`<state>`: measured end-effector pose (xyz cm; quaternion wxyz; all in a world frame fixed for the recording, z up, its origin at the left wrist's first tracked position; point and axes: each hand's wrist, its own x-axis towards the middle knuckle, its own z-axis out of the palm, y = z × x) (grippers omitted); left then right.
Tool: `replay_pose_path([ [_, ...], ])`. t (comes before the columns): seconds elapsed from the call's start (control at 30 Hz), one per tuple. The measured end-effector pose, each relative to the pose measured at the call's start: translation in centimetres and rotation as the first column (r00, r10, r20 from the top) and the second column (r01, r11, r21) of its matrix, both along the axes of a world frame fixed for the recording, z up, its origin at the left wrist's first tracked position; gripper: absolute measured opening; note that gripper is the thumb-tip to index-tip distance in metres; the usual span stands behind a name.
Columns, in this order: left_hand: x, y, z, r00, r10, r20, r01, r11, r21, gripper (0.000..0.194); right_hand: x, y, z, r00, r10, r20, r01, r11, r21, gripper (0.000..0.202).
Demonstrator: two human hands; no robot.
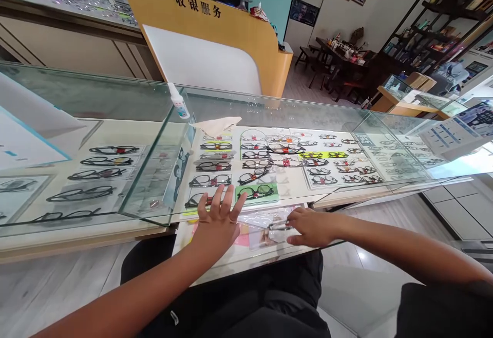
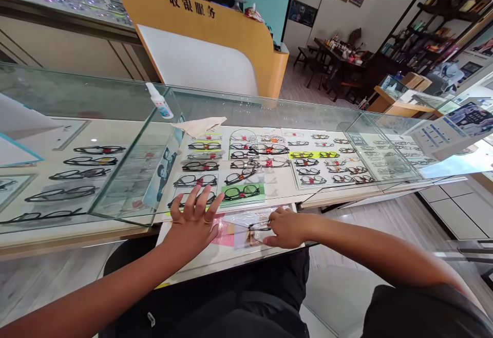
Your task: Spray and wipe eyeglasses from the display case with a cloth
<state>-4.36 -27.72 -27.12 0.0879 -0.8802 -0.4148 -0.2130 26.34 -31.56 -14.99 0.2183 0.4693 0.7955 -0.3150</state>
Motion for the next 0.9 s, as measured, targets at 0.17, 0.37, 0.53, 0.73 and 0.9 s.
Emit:
replay_pose_path([
  [0.17, -0.1, 0.1, -0.2, 1.0, 0.004, -0.012, -0.004, 1.0, 0.024, 0.101, 2.2, 3.1, -7.8, 0.934, -0.279, 0.223, 0.219, 0.941, 0.259, 0.087],
  [0.37, 0.0, 0.4, -0.5, 0.999, -0.009, 0.041, 0.007, 0.998, 0.068, 0.109, 4.7, 9.3, -13.2, 0.875, -0.44, 0.202, 0.279, 0.798, 0.534, 0.086],
  [0.53, -0.2, 0.5, -0.6, 1.0, -0.008, 0.019, 0.006, 0.995, 0.095, 0.112, 6.1, 13.2, -15.8, 0.885, -0.436, 0.163, 0.276, 0.773, 0.57, 0.083],
  [0.73, 0.1, 0.6, -0.3, 0.999, -0.009, 0.051, 0.001, 0.989, 0.149, 0.114, 6.6, 15.9, -17.5, 0.887, -0.433, 0.161, 0.302, 0.807, 0.508, 0.077],
  [0.9, 0.3, 0.6, -0.4, 0.998, -0.009, 0.057, 0.001, 0.989, 0.145, 0.113, 6.6, 16.7, -17.2, 0.879, -0.443, 0.174, 0.324, 0.826, 0.461, 0.074],
])
